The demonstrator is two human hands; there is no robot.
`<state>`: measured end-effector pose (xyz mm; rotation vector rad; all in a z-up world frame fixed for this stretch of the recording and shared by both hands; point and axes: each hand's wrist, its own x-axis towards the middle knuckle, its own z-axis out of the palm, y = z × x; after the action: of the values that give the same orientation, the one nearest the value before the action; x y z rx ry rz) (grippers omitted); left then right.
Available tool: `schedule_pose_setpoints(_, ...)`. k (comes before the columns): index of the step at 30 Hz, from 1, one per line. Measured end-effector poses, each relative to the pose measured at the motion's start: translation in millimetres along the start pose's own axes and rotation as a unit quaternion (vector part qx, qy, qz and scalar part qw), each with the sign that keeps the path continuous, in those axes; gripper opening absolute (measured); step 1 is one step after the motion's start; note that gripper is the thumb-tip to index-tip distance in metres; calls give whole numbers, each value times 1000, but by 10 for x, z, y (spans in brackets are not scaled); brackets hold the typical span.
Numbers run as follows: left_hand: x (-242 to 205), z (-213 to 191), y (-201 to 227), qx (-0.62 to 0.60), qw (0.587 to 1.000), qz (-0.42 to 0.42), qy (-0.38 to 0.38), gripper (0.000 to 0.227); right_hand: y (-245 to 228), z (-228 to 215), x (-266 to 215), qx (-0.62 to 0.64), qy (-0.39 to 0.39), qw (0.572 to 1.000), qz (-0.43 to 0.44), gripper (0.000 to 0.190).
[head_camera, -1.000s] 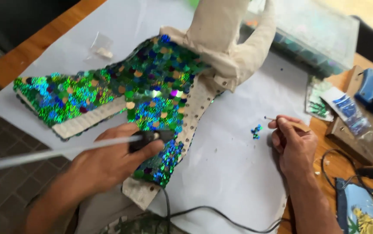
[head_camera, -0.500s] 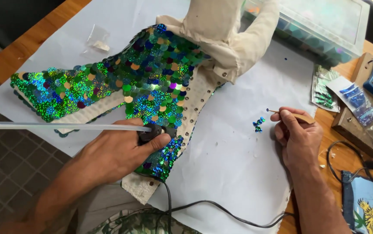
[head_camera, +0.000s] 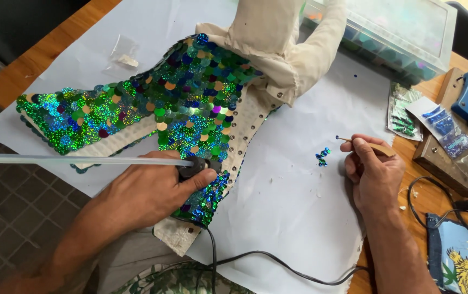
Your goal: Applying sequins to a garment using a hot glue gun and a wooden stick
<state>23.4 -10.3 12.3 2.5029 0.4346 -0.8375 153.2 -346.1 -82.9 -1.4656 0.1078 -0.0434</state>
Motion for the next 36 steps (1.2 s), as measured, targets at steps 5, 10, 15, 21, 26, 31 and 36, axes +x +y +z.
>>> schedule_pose_setpoints(5, 5, 5, -24, -23, 1000, 0, 17, 75, -160, 140, -189, -27, -8, 998, -57, 5)
schedule_pose_setpoints(10, -2, -44, -73, -42, 999, 6, 9, 66, -245, 409, -516, -59, -74, 992, -85, 7)
schedule_pose_setpoints(15, -7, 107, -304, -110, 993, 18, 41, 61, -164, 817, -763, -86, -145, 986, -11, 11)
schedule_pose_setpoints(21, -67, 399, -666, -231, 927, 235, 178, 54, 3, 1195, -855, -170, -254, 952, -21, 14)
schedule_pose_setpoints(26, -243, 445, -740, -288, 894, 288, 188, 60, -28, 1332, -904, -149, -248, 955, 58, 17)
schedule_pose_setpoints(31, -261, 483, -791, -322, 881, 296, 180, 61, -8, 1343, -918, -179, -267, 946, 36, 16)
schedule_pose_setpoints(36, -248, 502, -810, -336, 888, 270, 161, 62, -1, 1333, -897, -232, -272, 934, 4, 17)
